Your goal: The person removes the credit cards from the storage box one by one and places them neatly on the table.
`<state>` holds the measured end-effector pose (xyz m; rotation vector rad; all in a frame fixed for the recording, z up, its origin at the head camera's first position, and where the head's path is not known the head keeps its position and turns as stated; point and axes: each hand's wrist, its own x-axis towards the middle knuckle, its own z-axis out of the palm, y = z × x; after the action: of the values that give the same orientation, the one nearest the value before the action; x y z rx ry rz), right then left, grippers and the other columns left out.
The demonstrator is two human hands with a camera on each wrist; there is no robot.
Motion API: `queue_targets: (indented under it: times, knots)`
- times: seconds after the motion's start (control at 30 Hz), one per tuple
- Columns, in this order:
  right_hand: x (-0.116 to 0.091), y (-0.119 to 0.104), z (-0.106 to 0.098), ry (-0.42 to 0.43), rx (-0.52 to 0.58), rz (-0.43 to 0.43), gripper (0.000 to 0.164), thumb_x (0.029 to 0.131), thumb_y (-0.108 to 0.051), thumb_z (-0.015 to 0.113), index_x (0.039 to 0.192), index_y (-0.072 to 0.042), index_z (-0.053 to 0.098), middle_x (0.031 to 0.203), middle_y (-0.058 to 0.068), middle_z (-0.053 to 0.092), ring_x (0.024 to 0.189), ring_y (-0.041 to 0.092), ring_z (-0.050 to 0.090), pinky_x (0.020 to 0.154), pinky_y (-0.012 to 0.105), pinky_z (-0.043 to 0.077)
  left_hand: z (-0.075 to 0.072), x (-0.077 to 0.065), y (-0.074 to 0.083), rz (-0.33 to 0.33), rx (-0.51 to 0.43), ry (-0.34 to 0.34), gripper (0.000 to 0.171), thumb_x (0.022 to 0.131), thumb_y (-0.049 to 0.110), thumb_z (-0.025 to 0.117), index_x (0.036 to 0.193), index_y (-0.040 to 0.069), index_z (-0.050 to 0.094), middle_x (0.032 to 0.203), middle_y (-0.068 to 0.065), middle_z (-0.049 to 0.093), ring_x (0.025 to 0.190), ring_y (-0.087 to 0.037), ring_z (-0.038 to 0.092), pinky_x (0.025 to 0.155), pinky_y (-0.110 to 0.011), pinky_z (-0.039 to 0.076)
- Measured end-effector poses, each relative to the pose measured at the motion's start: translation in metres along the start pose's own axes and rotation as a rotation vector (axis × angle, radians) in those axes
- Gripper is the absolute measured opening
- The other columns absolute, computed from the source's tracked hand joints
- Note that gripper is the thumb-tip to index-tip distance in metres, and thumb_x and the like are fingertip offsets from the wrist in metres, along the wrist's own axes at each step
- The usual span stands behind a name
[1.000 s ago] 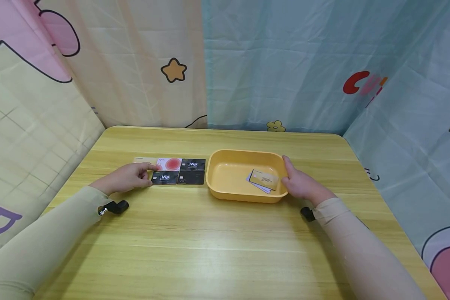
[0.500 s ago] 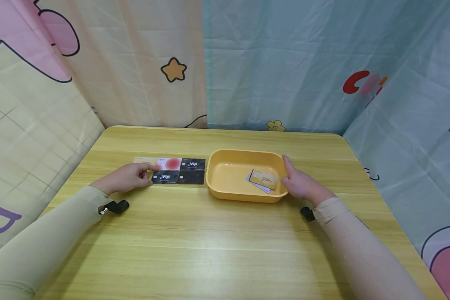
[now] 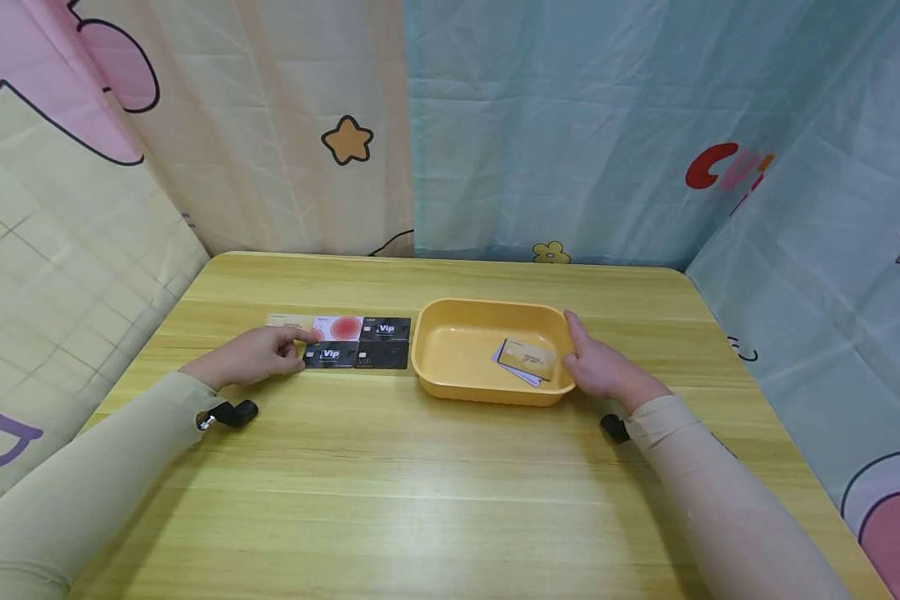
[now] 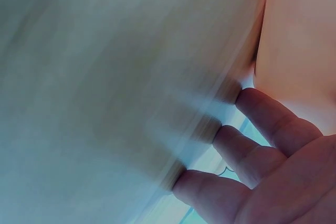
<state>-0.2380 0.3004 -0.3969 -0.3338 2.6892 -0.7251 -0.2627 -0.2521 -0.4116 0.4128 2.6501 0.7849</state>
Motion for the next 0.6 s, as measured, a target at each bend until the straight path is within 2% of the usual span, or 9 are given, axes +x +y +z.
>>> queue_targets:
  times: [0.6]
  knots:
    - [0.0005,0.0003,-0.0003,-0.003,0.009,-0.002,0.078,0.105,-0.015,0.034,0.165,0.002,-0.013,0.169,0.038,0.007,0.15,0.051,0.033,0.121,0.065,0.029,-0.0004,0.0007,0.0003,-0.02,-0.005,0.006,0.046,0.099,0.021,0.07,0.144,0.018,0.062,0.097,-0.009,0.055,0.082,-0.023,0.052,0.07,-0.034,0.041]
